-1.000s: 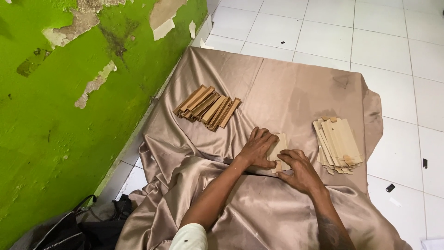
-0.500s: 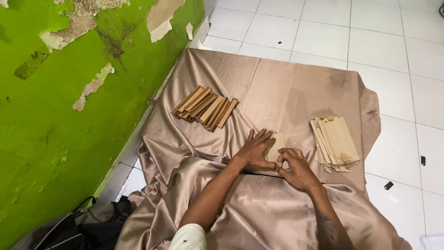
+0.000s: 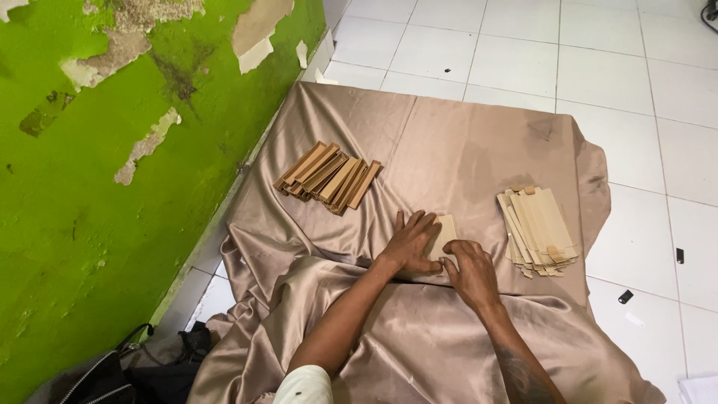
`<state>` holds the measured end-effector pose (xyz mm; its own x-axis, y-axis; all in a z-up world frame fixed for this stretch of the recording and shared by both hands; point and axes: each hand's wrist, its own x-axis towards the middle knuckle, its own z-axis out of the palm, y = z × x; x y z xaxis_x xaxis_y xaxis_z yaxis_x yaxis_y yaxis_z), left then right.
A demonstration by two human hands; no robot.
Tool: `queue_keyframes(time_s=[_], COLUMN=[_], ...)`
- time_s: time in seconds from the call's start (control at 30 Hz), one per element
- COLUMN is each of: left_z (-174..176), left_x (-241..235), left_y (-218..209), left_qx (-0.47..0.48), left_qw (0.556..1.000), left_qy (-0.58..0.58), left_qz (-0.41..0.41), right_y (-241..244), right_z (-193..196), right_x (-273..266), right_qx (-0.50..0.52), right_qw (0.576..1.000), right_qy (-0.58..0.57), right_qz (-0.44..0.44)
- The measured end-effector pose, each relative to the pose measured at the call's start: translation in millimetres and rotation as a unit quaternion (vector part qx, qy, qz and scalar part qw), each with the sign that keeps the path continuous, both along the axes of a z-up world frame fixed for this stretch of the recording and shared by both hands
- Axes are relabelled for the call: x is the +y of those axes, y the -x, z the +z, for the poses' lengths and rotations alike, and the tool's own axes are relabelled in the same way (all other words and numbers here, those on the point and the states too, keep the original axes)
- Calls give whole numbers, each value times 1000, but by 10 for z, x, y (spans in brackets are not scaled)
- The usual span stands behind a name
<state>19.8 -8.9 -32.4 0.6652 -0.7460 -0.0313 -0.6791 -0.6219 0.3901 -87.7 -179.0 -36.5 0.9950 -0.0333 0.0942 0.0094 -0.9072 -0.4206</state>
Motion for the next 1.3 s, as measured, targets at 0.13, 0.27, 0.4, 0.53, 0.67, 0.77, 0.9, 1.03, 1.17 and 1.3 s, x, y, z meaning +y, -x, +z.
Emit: queue_keyframes(time_s=[0.13,0.27,0.4,0.53,0.67,0.77,0.9,1.03,1.17,1.3], left_z=[63,-154,-526,-617,-544,-436,-675,-580,-250,-212], left_x=[67,65,94,90,78,83,159,298,380,374], left_y=[42,-80,-329,-310,-313,-298,-402,-442,-353,-446], left_qx=[-43,-89,-135,-111,-173,-204,-154,-111,-11,12], left_qw=[998,989,977,971,968,969,986,993,997,997], left_qy=[15,30,76,141,137,125,52,32,69,78], left_qz=[31,115,146,160,123,65,42,26,12,14], right_y=[13,78,0,-96,-121,-130,-197,-66,59,62], right_z=[-2,306,96,-136,-299,-354,-442,-33,396,488], right_x=[-67,15,-110,-466,-685,-689,-625,-573,-547,-531], right_qx=[-68,-87,-39,-52,-38,-41,-15,15,54,55], right_qw=[998,994,995,996,996,995,997,999,992,987], right_qy=[8,-29,-12,55,81,84,72,13,-101,-145], right_qz=[14,66,94,57,-25,-46,34,43,57,45])
